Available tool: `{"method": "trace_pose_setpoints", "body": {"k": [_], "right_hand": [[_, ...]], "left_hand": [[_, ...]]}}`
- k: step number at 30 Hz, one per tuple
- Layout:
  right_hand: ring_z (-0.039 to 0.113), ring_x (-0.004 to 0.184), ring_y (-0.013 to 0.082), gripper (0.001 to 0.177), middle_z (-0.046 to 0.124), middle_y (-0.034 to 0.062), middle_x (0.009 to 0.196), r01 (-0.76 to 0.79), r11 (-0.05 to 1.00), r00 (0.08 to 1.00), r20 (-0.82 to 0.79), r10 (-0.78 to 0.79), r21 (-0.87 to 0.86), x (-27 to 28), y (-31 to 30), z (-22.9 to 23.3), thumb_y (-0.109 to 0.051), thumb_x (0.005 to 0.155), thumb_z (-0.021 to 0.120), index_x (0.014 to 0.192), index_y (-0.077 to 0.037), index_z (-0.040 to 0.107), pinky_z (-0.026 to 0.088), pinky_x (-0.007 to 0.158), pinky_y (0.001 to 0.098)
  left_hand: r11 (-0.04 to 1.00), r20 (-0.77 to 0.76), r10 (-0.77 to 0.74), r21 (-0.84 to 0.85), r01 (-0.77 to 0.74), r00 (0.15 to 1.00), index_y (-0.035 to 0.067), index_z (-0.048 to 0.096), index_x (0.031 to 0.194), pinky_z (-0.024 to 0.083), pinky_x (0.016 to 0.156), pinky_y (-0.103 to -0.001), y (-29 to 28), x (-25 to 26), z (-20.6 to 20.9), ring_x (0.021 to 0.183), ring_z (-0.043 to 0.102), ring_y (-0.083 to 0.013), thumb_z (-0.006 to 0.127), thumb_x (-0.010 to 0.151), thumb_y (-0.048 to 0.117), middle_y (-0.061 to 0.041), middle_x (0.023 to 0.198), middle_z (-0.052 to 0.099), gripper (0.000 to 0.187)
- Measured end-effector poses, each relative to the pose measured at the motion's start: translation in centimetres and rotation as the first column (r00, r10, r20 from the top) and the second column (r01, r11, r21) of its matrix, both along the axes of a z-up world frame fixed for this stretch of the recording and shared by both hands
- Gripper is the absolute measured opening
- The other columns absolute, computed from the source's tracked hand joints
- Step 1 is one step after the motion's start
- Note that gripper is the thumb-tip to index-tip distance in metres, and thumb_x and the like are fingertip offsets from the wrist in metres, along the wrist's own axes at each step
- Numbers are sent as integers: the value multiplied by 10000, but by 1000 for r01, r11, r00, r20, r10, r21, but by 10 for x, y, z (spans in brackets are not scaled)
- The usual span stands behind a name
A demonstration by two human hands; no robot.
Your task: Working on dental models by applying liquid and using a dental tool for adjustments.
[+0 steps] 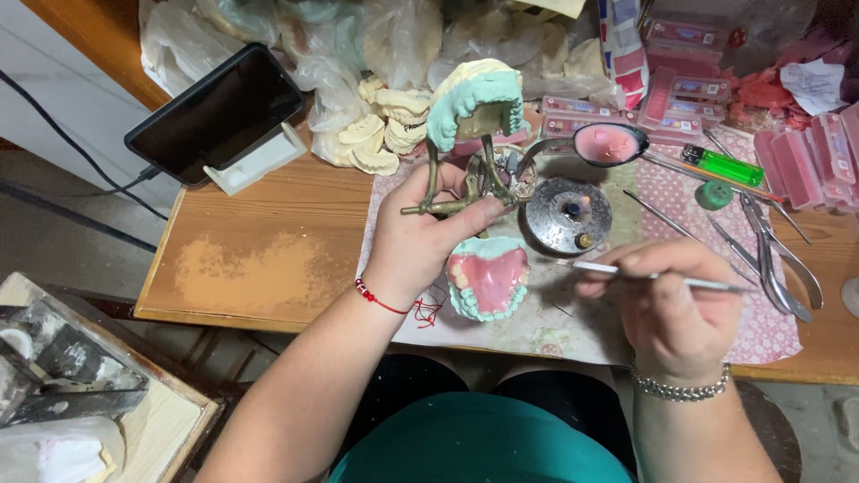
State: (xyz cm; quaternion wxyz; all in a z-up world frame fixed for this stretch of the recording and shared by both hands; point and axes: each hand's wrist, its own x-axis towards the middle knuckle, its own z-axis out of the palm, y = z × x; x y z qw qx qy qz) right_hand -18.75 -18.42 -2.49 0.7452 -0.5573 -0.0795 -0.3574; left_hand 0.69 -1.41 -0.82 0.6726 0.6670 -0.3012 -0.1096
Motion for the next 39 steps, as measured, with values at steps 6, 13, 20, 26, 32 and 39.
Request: {"method": "trace_pose_setpoints", "body": {"k": [6,13,20,26,32,39], "right_hand": [[777,841,325,272,727,277,1032,3,979,999,-42,-12,-205,0,6,7,-272,1043,618,1070,-3,648,693,804,394],[759,772,331,250,708,262,956,36,966,996,-64,-54,-256,-2,8,7,-271,1022,611,1025,-24,655,680,739,386],[765,789,330,235,715,264,987,39,964,997,-55,-56,-263,-2,8,7,-252,1013,607,1027,-21,651,698,757,391],[762,774,322,237,700,233,1021,57,977,998,-4,-59,-206,-3,4,0,-261,1031,627,1059,-25,635,692,771,386],[766,758,300,213,702,235,989,52,964,997,-37,-64,-261,-4,8,7,-252,1029,601,1035,-41,624,690,759,356],[765,773,308,186,698,234,984,28,963,996,-69,-49,-269,-5,8,8,-220,1009,599,1019,-36,627,695,766,361]], "left_hand": [[1000,55,-18,-13,19,998,160,586,879,476,965,-280,1,-1,4,1127,648,-118,823,841,218,-58,1369,692,247],[999,35,32,31,-33,999,169,620,885,471,862,-245,1,1,-1,911,615,-81,866,815,241,69,928,669,265],[999,11,30,40,-31,999,156,643,931,485,841,-243,1,1,-2,869,605,-85,868,813,249,71,904,657,270],[999,16,27,25,-28,999,160,641,928,476,841,-241,1,2,-3,867,592,-81,874,811,252,77,897,645,276],[999,25,30,19,-30,999,158,643,925,469,851,-239,0,2,-4,873,590,-82,874,809,260,77,898,645,279],[999,11,33,37,-34,999,156,653,948,490,852,-244,1,2,-3,875,609,-81,876,803,271,71,914,663,290]]}}
